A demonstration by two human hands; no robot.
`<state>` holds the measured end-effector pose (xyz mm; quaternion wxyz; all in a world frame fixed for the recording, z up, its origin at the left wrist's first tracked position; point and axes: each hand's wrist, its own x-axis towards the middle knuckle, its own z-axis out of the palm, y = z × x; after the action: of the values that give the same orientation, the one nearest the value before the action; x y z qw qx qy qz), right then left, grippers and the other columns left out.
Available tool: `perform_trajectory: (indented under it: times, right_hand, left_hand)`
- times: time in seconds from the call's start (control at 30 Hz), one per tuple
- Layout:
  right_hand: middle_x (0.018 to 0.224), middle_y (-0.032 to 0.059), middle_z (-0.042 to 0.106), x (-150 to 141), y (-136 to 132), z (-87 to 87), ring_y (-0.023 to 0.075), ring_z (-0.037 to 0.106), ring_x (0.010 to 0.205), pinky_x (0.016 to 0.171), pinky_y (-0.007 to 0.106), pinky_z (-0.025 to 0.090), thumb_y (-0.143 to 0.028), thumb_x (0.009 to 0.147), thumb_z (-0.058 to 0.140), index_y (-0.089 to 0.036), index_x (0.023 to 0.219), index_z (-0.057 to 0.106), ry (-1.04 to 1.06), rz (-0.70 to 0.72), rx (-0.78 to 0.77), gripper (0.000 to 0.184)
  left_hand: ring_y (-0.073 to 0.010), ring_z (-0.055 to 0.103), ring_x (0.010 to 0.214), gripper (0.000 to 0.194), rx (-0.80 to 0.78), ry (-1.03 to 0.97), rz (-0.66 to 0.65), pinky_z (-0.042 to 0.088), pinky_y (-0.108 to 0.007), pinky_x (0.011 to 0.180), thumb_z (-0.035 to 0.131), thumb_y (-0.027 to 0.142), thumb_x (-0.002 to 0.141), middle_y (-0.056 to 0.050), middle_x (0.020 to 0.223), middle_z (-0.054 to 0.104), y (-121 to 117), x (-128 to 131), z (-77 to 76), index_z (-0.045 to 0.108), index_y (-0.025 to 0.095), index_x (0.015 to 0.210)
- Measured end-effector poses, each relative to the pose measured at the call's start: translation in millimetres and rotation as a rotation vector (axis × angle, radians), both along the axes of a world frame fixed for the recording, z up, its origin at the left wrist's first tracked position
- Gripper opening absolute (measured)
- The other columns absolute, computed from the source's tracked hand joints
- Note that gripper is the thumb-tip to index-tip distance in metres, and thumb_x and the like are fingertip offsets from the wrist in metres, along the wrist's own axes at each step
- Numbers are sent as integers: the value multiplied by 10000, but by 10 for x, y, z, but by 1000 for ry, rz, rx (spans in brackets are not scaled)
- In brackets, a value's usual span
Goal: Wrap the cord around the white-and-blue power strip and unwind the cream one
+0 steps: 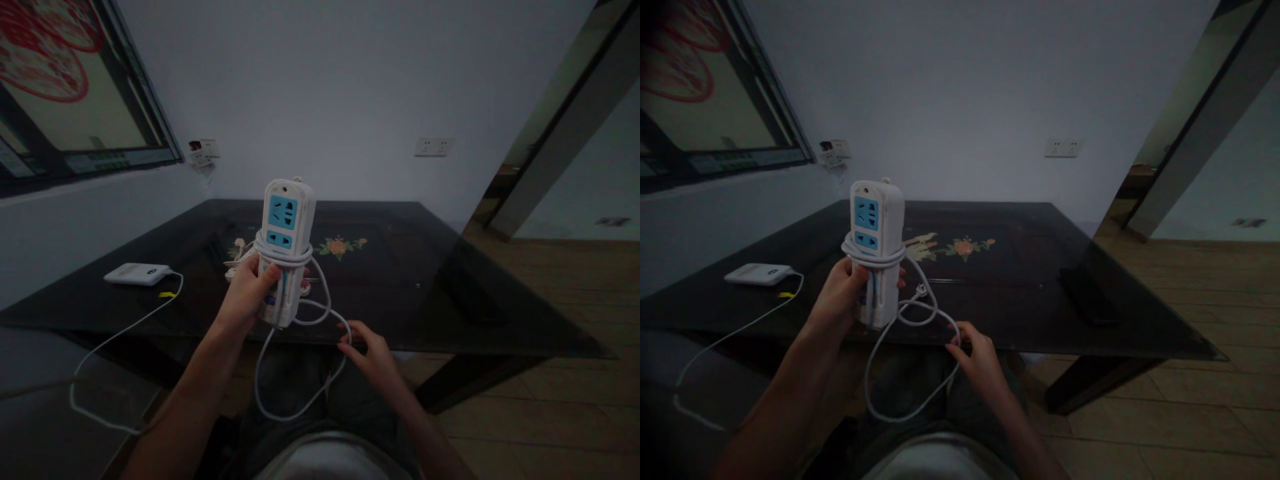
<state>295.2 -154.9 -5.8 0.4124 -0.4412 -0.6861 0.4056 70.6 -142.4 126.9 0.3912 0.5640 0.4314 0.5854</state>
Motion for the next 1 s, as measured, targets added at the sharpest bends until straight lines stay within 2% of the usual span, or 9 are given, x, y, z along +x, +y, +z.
perform_trajectory:
  times: [0.1,0.27,0.37,0.47,0.57,0.63,0.73,0.87,1.0]
  right_hand:
    - [669,23,647,-8,-14,200,178,647,645,629,305,517,-355,873,522,-175,959,629,118,4,-25,226]
    - [629,-26,547,323,147,1117,107,508,512,451,213,379,-396,861,558,-188,1063,617,121,-179,227,296]
    - [588,-33,518,481,530,1681,103,493,534,492,215,362,-344,837,594,-176,964,632,5,-218,463,214]
    - [599,-5,558,618,1135,2036,104,489,542,514,228,348,-339,827,592,-155,849,659,-184,-167,515,197]
    - [586,7,557,782,1764,2184,90,439,509,508,235,323,-364,832,578,-132,751,669,-399,-130,443,262]
    - [553,-3,533,867,2097,2213,79,375,464,494,243,296,-385,862,531,-117,764,691,-618,-197,342,327]
    - [557,3,545,859,2450,2209,95,409,502,535,254,311,-364,882,508,-98,858,725,-731,-256,317,345]
    - [793,119,658,607,2796,2202,202,561,801,727,329,370,-318,914,472,-78,884,732,-835,-407,346,355]
    - [1220,223,565,356,3057,2274,330,430,1187,927,493,315,-297,976,339,-86,1079,670,-888,-577,409,406]
  left_hand:
    - [-220,687,592,672,81,-30,58,543,-269,483,693,712,570,-70,721,724,13,-104,170,639,128,900]
    - [-145,644,562,611,241,-173,100,535,-224,499,707,684,592,-7,708,718,-9,-394,469,664,147,882]
    - [-133,632,573,604,276,-234,136,519,-216,494,698,685,607,20,709,718,-29,-551,579,673,165,914]
    - [-122,615,610,527,300,-289,146,509,-216,537,650,656,699,33,730,723,-37,-686,635,674,193,951]
    - [-82,556,583,478,342,-434,154,488,-187,571,585,637,773,54,698,704,-38,-820,657,684,200,937]
    - [-64,532,589,446,362,-502,172,474,-164,578,570,619,796,68,716,699,-38,-905,641,688,210,927]
    - [-89,552,618,478,257,-428,156,472,-184,552,663,650,690,60,757,707,-26,-987,556,685,230,918]
    - [-135,576,600,611,111,-354,129,487,-228,506,762,687,487,29,733,699,0,-939,411,679,223,875]
    - [-166,586,592,618,98,-305,114,487,-254,486,751,698,495,-3,705,680,-23,-831,340,677,228,889]
